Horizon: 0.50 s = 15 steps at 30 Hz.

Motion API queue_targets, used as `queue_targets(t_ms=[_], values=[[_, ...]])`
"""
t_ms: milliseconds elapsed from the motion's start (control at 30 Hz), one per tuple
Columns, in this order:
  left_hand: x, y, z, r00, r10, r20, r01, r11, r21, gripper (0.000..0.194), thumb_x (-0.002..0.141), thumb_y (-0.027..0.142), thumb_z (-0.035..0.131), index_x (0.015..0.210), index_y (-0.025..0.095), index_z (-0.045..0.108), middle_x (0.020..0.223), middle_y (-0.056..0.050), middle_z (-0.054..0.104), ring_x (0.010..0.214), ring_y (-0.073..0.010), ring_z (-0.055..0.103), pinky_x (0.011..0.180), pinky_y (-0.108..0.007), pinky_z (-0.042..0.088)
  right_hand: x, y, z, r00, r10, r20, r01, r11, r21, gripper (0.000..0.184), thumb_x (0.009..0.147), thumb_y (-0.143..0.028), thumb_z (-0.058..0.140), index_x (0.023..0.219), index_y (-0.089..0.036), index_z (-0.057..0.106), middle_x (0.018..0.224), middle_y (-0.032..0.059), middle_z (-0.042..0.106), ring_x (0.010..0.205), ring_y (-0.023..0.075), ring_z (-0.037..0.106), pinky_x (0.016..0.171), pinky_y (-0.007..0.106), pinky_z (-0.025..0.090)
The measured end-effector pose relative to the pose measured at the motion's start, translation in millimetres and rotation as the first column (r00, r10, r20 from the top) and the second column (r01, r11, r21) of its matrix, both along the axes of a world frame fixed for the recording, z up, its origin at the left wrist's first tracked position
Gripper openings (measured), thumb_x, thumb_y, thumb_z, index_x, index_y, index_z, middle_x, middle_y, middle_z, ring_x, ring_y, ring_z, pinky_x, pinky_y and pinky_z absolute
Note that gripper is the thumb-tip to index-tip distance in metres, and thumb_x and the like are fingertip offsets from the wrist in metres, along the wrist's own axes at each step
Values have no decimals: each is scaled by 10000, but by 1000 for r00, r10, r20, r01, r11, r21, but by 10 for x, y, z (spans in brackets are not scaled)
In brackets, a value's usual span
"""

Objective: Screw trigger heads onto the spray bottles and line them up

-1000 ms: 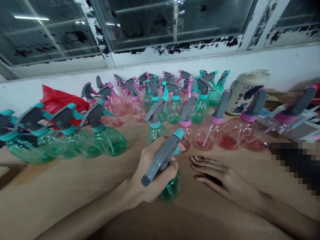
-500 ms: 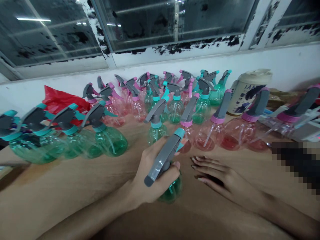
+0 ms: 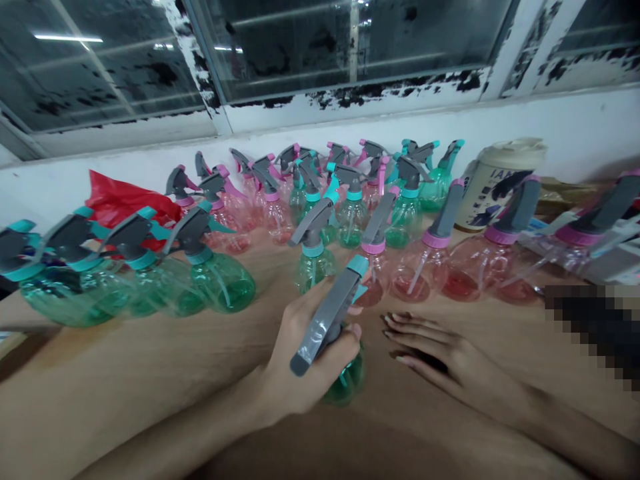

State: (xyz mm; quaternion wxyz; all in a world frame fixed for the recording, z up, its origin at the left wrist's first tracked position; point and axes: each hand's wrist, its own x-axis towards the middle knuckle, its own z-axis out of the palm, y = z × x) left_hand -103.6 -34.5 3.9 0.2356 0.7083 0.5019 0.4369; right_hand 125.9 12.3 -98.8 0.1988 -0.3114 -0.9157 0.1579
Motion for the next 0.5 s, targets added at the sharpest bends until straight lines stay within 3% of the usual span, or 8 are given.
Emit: queue_targets(t_ms=[133, 300, 500], values=[[5, 7, 56, 998, -44, 44, 47, 997, -62, 183, 708, 159, 509, 866, 228, 570, 834, -8, 622, 639, -156, 580, 653, -319, 507, 2, 1, 1, 1000, 1, -12, -1, 1000, -4, 343, 873, -299, 495, 1209, -255, 551, 1279, 14, 550, 1207, 193, 468, 1015, 408, 404], [-13, 20, 150, 996, -90, -11, 89, 994, -59, 260, 700, 149, 489, 924, 244, 581, 850, -11, 615, 741, -183, 593, 699, -322, 501, -4, 3, 19, 1000, 12, -12, -12, 1000, 10, 326, 877, -288, 489, 1193, -270, 565, 1283, 9, 546, 1208, 196, 467, 1017, 414, 399], [-51, 34, 156, 993, -109, -49, 104, 990, -90, 189, 682, 180, 483, 856, 230, 536, 790, -4, 588, 633, -161, 559, 624, -300, 498, 1, -2, 23, 998, 15, 55, -17, 999, 41, 340, 897, -306, 454, 1218, -237, 543, 1299, 14, 530, 1223, 182, 450, 1026, 401, 393]])
